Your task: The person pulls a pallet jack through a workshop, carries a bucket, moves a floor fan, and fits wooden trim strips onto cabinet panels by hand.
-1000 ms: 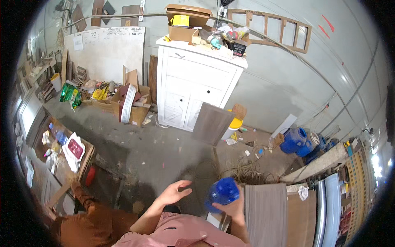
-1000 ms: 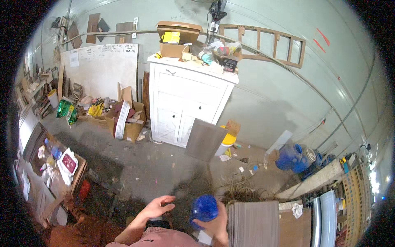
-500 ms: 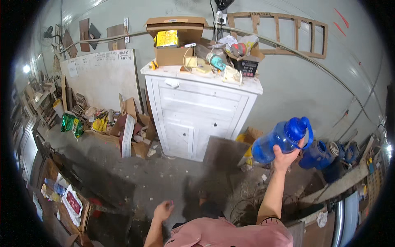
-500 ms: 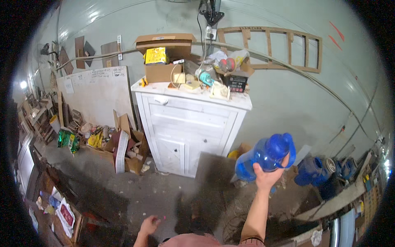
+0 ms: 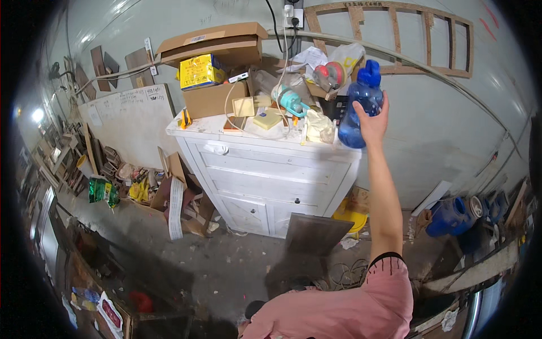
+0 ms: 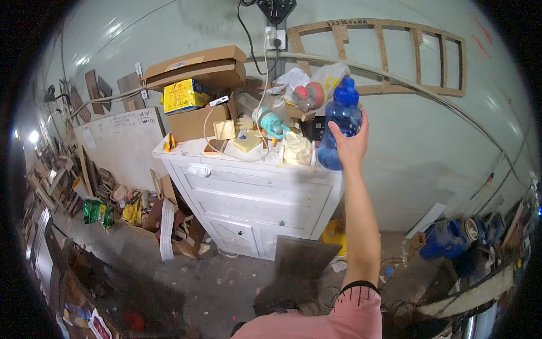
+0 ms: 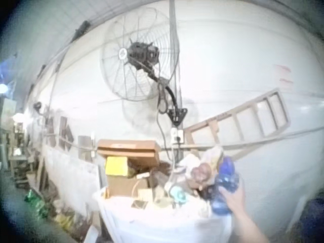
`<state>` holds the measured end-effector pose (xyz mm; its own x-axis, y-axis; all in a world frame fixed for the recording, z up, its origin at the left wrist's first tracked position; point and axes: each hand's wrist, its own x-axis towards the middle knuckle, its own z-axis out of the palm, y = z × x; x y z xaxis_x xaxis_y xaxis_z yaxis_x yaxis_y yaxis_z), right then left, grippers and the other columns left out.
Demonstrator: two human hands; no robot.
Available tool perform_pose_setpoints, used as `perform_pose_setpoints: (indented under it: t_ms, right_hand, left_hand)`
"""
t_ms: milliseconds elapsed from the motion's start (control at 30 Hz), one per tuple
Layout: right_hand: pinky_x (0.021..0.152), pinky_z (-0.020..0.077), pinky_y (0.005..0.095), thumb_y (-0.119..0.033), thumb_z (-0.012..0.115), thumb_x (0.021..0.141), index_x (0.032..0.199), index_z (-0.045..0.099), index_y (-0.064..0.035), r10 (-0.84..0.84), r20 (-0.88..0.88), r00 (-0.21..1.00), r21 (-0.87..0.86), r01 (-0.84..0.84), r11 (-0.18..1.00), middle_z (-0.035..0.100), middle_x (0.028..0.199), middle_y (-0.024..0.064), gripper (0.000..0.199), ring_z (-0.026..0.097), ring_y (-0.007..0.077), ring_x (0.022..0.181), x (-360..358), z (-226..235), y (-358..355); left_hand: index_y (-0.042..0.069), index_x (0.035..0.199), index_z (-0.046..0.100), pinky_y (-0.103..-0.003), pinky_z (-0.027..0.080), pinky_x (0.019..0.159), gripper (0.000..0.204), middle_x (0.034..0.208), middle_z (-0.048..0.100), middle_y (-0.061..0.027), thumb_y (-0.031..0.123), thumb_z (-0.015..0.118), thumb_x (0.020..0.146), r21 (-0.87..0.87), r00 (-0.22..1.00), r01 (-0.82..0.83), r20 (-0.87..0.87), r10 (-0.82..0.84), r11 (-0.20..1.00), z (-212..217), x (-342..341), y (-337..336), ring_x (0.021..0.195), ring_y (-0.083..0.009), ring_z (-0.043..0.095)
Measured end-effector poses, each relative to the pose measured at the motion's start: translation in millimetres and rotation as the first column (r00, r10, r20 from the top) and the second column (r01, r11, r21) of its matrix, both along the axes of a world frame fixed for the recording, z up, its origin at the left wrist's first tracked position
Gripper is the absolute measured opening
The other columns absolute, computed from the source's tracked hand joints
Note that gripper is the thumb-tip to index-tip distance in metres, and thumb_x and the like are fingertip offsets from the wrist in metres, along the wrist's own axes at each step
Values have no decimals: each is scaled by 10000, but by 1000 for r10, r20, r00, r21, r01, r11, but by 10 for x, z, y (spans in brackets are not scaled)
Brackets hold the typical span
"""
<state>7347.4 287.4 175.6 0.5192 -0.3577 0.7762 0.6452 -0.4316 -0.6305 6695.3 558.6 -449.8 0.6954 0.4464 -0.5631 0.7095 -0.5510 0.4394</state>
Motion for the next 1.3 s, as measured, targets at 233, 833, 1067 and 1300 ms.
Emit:
perform_pose_setpoints:
  t_ms: [233,833,1067,1300]
  right_hand:
    - [1035,364,407,-331,831,693,1429,309,-27,258,12,966,111,-258,960,419,1381,192,953,451,308,1244,-46,-189,-74]
    - [569,470,366,-144,588,875,1170,551,-18,260,-942,213,106,-545,831,579,863,104,323,559,191,747,-2060,-5060,-248]
    - [660,471,275,-180,655,881,1255,500,6,232,-931,-282,304,-951,63,645,1010,105,446,600,149,802,-4216,-4729,1510]
    - [566,451,246,-222,663,883,1248,529,-18,-148,-939,-309,340,-895,-288,648,960,69,439,595,108,735,-5079,-4655,2249]
  left_hand:
    - [49,999,625,-386,497,544,244,837,665,-103,259,579,883,-568,804,-513,-56,592,644,-43,526,217,739,-229,648]
    - [48,1040,680,-399,487,895,422,1063,677,-167,391,597,808,-298,429,-854,58,901,426,1005,-540,-108,1015,-315,635]
    - [78,1049,688,-390,480,911,410,1082,669,-175,395,587,810,-300,179,-943,-99,979,142,809,-1895,-771,1032,-314,630]
    - [48,974,679,-357,520,744,347,888,698,-125,349,609,817,-318,-439,-858,46,897,-404,828,-3085,-1591,801,-254,667]
